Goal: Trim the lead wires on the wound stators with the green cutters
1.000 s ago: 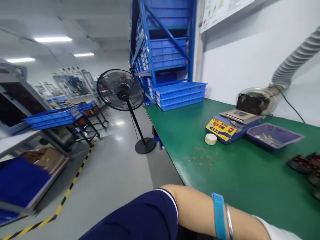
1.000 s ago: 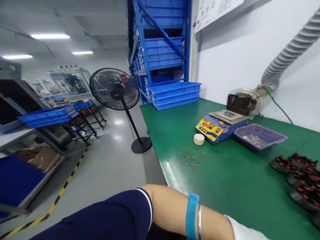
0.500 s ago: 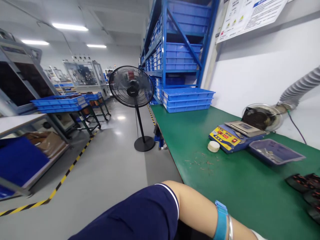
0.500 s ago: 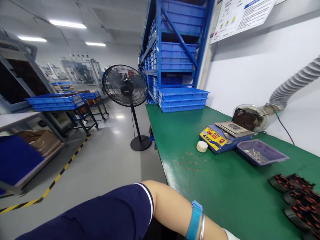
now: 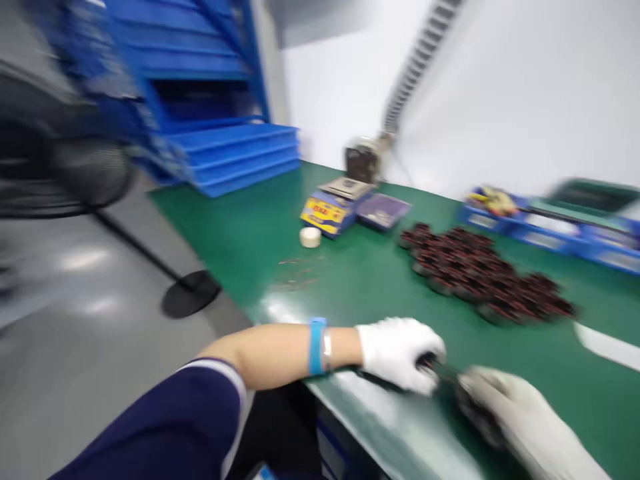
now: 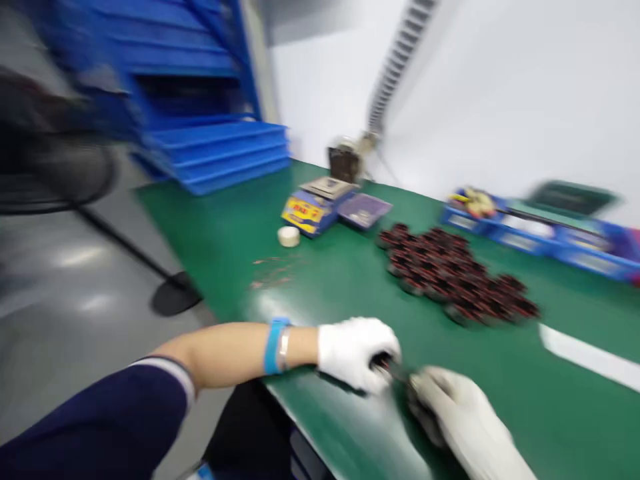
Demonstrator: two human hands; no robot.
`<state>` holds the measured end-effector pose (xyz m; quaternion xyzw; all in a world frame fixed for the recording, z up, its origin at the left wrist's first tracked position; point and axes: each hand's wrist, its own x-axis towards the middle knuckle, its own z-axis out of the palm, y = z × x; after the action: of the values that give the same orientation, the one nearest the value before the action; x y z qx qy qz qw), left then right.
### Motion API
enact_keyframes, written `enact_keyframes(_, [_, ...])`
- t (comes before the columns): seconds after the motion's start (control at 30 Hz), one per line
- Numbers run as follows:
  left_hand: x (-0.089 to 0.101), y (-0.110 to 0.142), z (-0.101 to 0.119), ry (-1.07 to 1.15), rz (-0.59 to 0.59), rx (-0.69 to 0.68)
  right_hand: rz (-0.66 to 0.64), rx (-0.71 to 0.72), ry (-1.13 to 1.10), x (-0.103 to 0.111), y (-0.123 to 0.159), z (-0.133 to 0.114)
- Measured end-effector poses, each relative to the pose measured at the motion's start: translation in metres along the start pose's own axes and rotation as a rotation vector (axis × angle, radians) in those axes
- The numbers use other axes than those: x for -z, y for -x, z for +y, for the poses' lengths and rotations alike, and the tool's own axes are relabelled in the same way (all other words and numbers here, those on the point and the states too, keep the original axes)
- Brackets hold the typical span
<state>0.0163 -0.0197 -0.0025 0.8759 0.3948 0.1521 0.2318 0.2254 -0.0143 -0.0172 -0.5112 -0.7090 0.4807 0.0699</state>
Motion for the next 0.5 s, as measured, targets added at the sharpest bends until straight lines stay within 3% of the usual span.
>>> enact_keyframes(0.17, [-0.011,-0.006,-0.016,-0.039,0.177,0.047,0.072,-0.085,-0.260,0.011,0.000,-0.022])
enact_keyframes(0.3, [-0.019,-0.009,-0.018,-0.019,0.183,0.053,-0.010,-0.151,-0.276,0.003,-0.009,-0.035])
enact_keyframes(0.4, [-0.020,-0.009,-0.016,-0.028,0.181,0.029,0.029,-0.197,-0.351,0.001,-0.005,-0.032])
enact_keyframes(0.5, [-0.019,-0.009,-0.016,-0.029,0.184,0.020,0.031,-0.150,-0.311,0.010,0.005,-0.024])
